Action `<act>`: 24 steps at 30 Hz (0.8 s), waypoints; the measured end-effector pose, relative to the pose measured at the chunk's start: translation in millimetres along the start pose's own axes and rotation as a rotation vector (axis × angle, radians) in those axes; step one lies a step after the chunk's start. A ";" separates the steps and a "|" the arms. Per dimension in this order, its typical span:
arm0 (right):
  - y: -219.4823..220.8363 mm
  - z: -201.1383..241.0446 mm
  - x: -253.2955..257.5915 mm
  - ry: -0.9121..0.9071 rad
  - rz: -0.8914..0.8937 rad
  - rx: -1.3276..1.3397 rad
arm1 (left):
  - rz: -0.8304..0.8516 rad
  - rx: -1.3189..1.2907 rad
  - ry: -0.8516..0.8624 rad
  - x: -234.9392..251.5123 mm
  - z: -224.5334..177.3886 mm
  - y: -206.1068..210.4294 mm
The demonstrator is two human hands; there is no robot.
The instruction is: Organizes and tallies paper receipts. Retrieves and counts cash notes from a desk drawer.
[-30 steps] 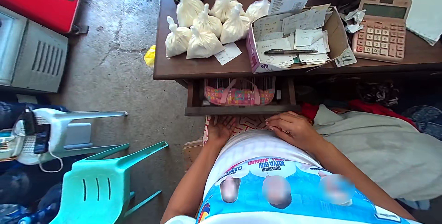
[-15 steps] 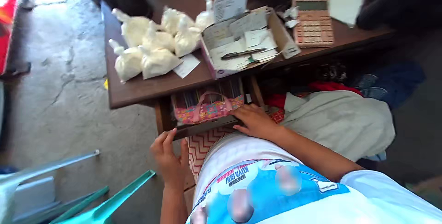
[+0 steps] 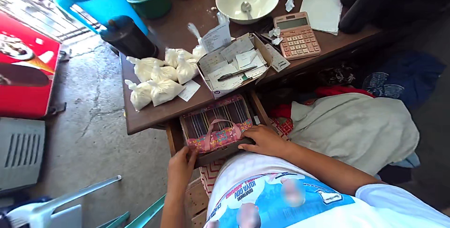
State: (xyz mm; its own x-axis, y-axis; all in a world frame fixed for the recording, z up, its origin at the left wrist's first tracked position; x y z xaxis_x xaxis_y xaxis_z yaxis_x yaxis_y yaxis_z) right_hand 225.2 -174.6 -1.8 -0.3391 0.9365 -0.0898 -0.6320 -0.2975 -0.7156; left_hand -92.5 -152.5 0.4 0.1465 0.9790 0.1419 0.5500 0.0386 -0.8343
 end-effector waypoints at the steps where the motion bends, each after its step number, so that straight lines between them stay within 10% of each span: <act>1: 0.3 0.2 1.4 -0.016 0.014 -0.001 | 0.053 0.026 0.085 11.8 2.3 -1.8; 10: 0.7 -6.5 2.2 -0.104 0.031 0.039 | 0.511 0.388 0.517 72.3 0.5 15.2; 17: 2.2 -5.7 1.0 -0.253 -0.096 0.087 | 0.112 0.047 0.725 58.8 32.2 20.0; 24: -10.5 8.2 -1.3 -0.466 -0.588 0.025 | -0.324 -0.191 0.425 60.4 -16.3 -20.8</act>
State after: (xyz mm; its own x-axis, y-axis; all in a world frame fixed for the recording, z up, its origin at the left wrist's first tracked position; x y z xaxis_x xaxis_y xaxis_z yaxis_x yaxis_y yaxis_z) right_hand 226.6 -174.2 11.5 -0.1972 0.7685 0.6087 -0.8137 0.2181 -0.5389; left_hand -81.7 -97.4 34.9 0.2419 0.7551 0.6094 0.7552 0.2478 -0.6069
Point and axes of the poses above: each hand's wrist, its own x-axis towards the middle knuckle, its own y-axis out of the palm, z = x × y, the point moved 1 cm from there along x, towards the middle knuckle, and after that the axes turned 11 degrees about -z, right-handed, at the moved point
